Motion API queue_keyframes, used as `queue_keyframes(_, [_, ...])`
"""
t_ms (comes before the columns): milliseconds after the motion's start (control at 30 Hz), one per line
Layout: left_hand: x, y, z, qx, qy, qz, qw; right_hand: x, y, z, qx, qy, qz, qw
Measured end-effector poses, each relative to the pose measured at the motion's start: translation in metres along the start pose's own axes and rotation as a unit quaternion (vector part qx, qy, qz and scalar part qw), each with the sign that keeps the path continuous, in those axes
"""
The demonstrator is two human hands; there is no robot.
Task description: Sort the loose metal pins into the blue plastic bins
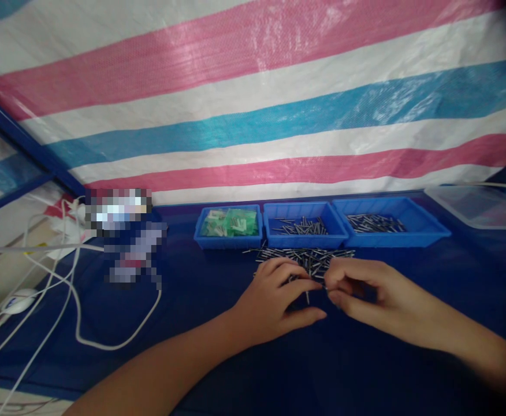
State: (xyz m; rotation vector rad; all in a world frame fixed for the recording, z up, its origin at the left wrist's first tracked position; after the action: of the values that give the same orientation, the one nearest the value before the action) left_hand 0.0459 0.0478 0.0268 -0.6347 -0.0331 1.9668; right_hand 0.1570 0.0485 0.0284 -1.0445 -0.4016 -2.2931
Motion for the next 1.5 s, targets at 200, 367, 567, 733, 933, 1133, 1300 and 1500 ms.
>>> queue_keyframes(200, [-0.007,-0.001,0.003,-0.012,0.066,-0.026,0.997,0.015,-0.005,-0.011,-0.055,-0.018,0.057,0.997])
queue_keyframes(367, [-0.001,-0.002,0.003,-0.016,0.088,-0.009,0.996,0.015,-0.006,-0.009,-0.082,0.014,0.075,0.994])
queue_keyframes(567, [0.002,-0.001,0.0,-0.015,0.06,-0.001,0.998,0.02,-0.005,-0.011,-0.097,0.049,0.102,0.989])
queue_keyframes(733, [0.001,-0.002,0.001,-0.016,0.05,-0.005,0.999,0.027,0.0,-0.012,-0.106,0.056,0.138,0.983])
queue_keyframes(933, [0.007,0.001,0.009,-0.053,0.064,0.026,0.996,0.03,0.003,0.0,-0.131,0.082,0.142,0.978])
queue_keyframes(1133, [0.014,0.005,0.017,-0.074,0.073,0.061,0.993,0.022,0.003,0.011,-0.127,0.109,0.105,0.98])
queue_keyframes(1300, [0.018,0.004,0.008,-0.029,0.038,0.099,0.994,-0.005,0.012,0.048,-0.203,0.13,0.027,0.97])
queue_keyframes(1500, [0.014,0.001,-0.008,0.046,-0.046,0.078,0.995,-0.067,0.045,0.108,-0.354,0.222,-0.194,0.888])
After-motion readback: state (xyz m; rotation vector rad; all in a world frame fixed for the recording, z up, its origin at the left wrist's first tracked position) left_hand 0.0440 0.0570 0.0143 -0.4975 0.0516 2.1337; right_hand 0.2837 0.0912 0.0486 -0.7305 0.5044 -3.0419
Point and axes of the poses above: each hand's wrist, its own y-axis away from the middle knuckle, its own z-axis out of the back of the hand, x = y × z, the point moved 9 cm from there along -y, towards the middle knuckle, and after that the axes turned 13 degrees about x, right-handed, at the moved point
